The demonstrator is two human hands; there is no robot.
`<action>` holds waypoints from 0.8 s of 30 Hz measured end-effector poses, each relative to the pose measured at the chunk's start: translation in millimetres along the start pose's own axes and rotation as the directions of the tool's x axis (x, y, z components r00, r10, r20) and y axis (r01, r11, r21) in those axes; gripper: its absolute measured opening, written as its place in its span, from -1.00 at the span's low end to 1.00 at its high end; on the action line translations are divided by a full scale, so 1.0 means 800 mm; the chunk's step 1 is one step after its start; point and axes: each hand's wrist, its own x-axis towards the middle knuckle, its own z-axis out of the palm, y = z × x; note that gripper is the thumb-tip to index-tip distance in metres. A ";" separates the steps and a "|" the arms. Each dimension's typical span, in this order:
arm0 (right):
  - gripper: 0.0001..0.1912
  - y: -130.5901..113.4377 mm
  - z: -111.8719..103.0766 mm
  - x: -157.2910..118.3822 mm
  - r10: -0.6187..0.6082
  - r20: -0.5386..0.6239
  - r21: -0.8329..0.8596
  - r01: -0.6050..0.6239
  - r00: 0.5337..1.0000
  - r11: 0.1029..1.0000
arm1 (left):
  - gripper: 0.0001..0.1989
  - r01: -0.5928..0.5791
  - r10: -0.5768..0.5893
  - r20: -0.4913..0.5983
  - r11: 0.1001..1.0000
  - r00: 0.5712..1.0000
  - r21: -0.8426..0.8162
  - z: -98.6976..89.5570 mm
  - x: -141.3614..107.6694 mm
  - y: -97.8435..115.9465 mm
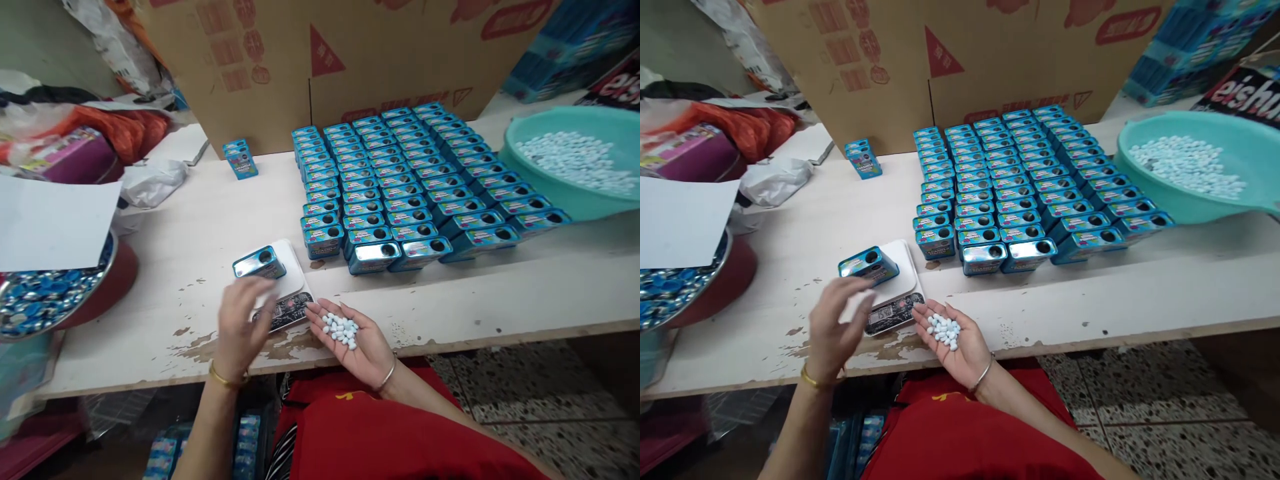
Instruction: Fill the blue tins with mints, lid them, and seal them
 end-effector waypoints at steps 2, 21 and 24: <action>-0.65 0.001 0.002 0.000 0.011 0.029 0.007 -0.012 1.000 1.000 | -0.80 -0.080 0.097 0.244 0.994 0.965 -0.078 0.014 -0.006 0.024; -0.71 0.009 0.032 0.016 -0.014 0.136 0.115 -0.002 0.991 0.993 | -0.84 -0.010 0.005 0.399 1.000 0.917 0.012 0.041 0.000 0.053; -0.72 0.007 0.042 0.020 -0.023 0.158 0.084 0.010 0.987 0.996 | -0.84 -0.006 -0.003 0.381 1.000 0.924 0.023 0.038 0.006 0.048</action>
